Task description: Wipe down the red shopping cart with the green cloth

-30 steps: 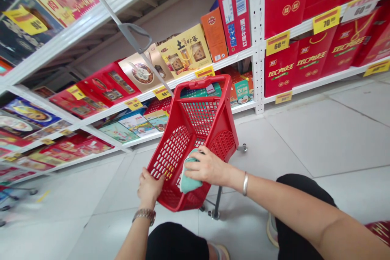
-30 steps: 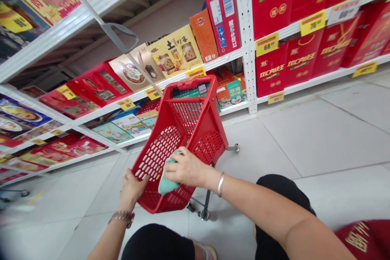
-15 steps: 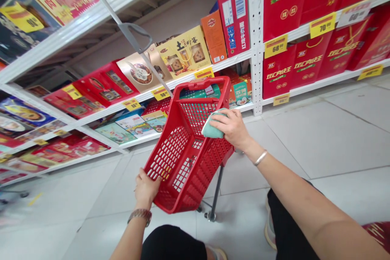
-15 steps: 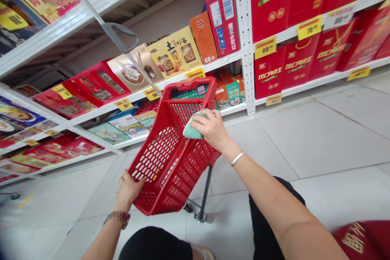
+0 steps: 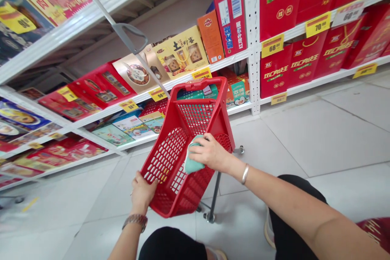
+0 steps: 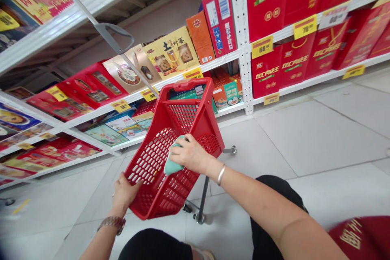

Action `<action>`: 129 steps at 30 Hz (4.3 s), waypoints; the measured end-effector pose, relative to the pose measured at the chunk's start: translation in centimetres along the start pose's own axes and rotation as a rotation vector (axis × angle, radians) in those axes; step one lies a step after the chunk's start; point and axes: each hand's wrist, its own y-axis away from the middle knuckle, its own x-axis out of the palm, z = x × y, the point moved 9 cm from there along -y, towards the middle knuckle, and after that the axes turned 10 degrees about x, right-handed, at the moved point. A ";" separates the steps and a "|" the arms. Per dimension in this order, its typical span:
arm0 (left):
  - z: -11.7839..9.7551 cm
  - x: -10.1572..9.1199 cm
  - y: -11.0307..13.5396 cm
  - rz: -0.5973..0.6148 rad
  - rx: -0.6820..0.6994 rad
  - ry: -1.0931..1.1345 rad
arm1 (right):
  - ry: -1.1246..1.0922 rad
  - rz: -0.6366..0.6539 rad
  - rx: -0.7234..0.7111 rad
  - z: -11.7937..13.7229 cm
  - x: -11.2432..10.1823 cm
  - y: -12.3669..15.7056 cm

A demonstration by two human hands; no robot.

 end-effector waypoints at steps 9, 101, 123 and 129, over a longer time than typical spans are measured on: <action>0.9 0.1 -1.1 0.041 -0.005 0.114 | 0.042 -0.145 0.170 -5.4 -2.1 -0.1; -4.3 -8.7 5.6 -0.167 0.435 0.898 | -0.222 -0.388 -0.128 7.1 -11.8 -2.0; -4.7 -8.0 1.4 -0.185 0.344 1.095 | 0.050 -0.685 0.543 -10.6 -15.7 2.3; -5.1 -8.7 1.5 -0.239 0.370 1.155 | -0.067 -0.534 0.225 0.4 -15.4 -0.4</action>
